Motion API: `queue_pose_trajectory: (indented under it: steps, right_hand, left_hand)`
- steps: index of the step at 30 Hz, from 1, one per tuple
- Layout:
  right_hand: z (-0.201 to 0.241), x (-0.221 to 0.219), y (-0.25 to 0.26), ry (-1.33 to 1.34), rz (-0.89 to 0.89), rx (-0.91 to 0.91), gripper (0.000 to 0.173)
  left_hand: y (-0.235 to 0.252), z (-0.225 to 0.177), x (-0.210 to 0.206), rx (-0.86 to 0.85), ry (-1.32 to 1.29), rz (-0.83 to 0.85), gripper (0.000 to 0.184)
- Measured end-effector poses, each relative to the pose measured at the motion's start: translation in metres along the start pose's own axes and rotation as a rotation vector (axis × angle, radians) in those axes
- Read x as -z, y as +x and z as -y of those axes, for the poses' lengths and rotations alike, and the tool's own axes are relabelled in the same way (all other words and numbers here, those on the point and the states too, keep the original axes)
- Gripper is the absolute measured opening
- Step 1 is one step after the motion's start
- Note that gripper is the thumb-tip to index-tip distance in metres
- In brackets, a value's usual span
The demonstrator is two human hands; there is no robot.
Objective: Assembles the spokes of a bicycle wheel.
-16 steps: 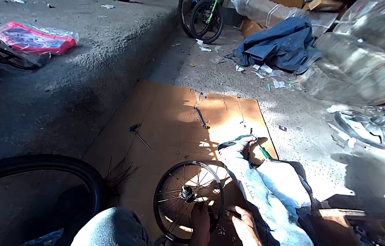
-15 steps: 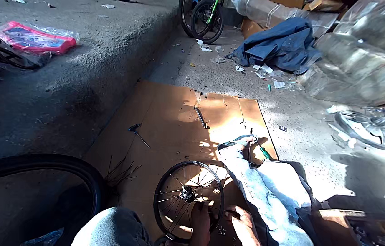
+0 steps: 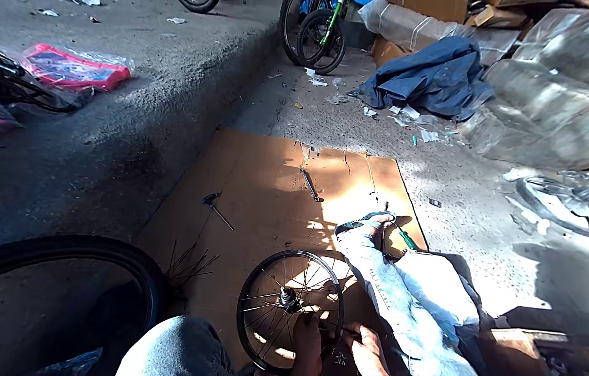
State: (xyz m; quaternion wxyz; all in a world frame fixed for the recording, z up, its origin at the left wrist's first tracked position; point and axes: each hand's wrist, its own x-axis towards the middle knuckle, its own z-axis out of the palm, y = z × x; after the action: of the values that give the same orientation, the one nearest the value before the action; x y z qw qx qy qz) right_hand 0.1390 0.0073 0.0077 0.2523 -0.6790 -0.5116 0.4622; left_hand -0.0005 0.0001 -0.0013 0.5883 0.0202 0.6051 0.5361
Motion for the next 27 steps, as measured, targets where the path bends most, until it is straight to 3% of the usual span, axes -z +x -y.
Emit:
queue_pose_trajectory:
  steps: [27]
  right_hand:
    - [0.0031,-0.0033,-0.0066,-0.077,0.005,0.027,0.013]
  left_hand:
    - [0.0014,0.0029,0.0012,-0.011,0.070,0.013,0.017]
